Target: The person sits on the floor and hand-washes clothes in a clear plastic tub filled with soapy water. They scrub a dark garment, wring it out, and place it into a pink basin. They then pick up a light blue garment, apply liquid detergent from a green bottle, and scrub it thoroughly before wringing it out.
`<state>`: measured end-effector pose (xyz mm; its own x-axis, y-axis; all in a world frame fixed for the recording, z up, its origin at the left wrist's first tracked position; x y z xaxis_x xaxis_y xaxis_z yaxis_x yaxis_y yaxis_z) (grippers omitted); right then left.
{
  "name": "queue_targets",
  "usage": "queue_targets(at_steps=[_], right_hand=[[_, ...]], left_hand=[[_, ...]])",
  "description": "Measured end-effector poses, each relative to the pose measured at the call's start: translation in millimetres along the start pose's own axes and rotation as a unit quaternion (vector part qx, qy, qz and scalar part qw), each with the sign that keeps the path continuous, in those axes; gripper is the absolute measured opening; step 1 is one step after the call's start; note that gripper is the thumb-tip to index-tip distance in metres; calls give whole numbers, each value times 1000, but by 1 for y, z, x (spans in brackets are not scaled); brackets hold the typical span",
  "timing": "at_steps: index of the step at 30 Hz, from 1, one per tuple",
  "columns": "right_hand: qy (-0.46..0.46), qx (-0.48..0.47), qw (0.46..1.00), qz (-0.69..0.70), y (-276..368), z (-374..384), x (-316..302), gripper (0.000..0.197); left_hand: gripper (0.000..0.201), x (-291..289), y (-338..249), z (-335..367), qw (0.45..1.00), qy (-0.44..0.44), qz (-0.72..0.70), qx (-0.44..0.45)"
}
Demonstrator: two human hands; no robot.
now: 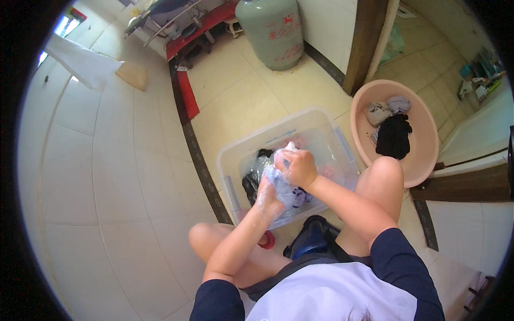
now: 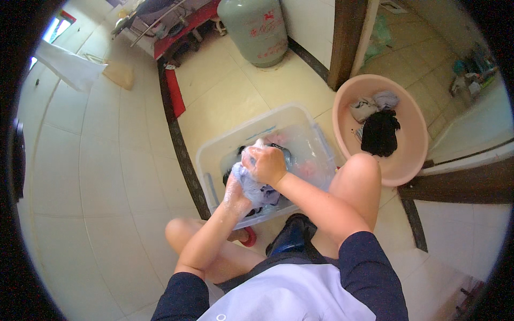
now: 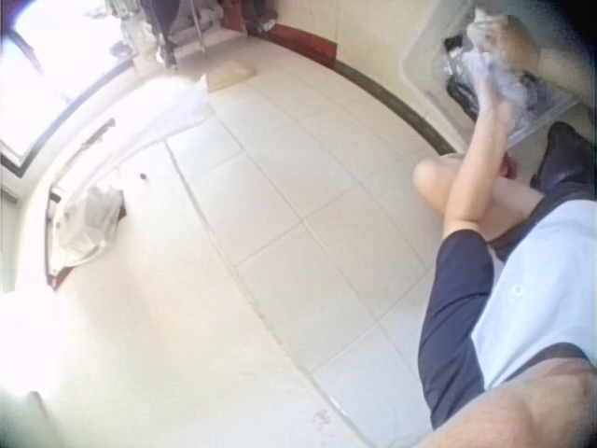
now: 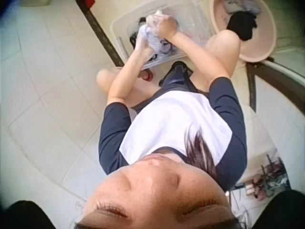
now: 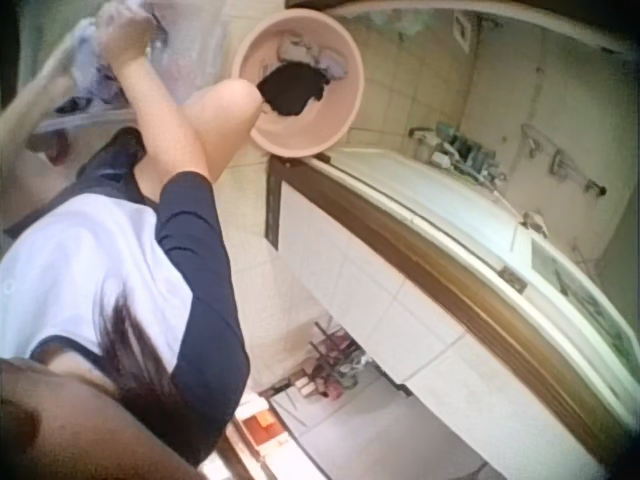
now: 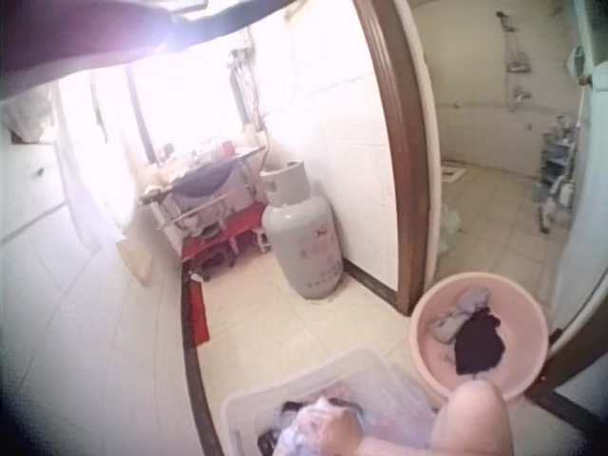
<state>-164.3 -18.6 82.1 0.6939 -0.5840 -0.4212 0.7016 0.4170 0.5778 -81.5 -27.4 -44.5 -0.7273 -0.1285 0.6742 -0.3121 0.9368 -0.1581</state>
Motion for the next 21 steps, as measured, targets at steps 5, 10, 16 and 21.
queue_targets(at_steps=[5,10,16,21], right_hand=[[34,-132,986,92,47,-25,14,14],[20,129,990,59,-40,-24,22,26],[402,169,881,185,-60,-46,64,45],[315,129,893,295,-22,-22,42,57]], left_hand=[[44,-9,-1,1,995,-39,91,-30],[41,5,-9,-6,999,34,4,9],[52,11,-81,-32,982,-14,119,143],[71,-3,-99,-15,895,-11,347,280]])
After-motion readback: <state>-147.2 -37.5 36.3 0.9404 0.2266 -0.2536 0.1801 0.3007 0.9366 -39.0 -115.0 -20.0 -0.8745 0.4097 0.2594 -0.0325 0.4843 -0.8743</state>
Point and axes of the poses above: each hand's wrist, its own z-axis towards the middle knuckle, its own x-axis out of the palm, y = z × x, the point moved 9 cm from there along z, towards the middle knuckle, and after that the axes turned 10 degrees about -x, right-handed, at the moved point
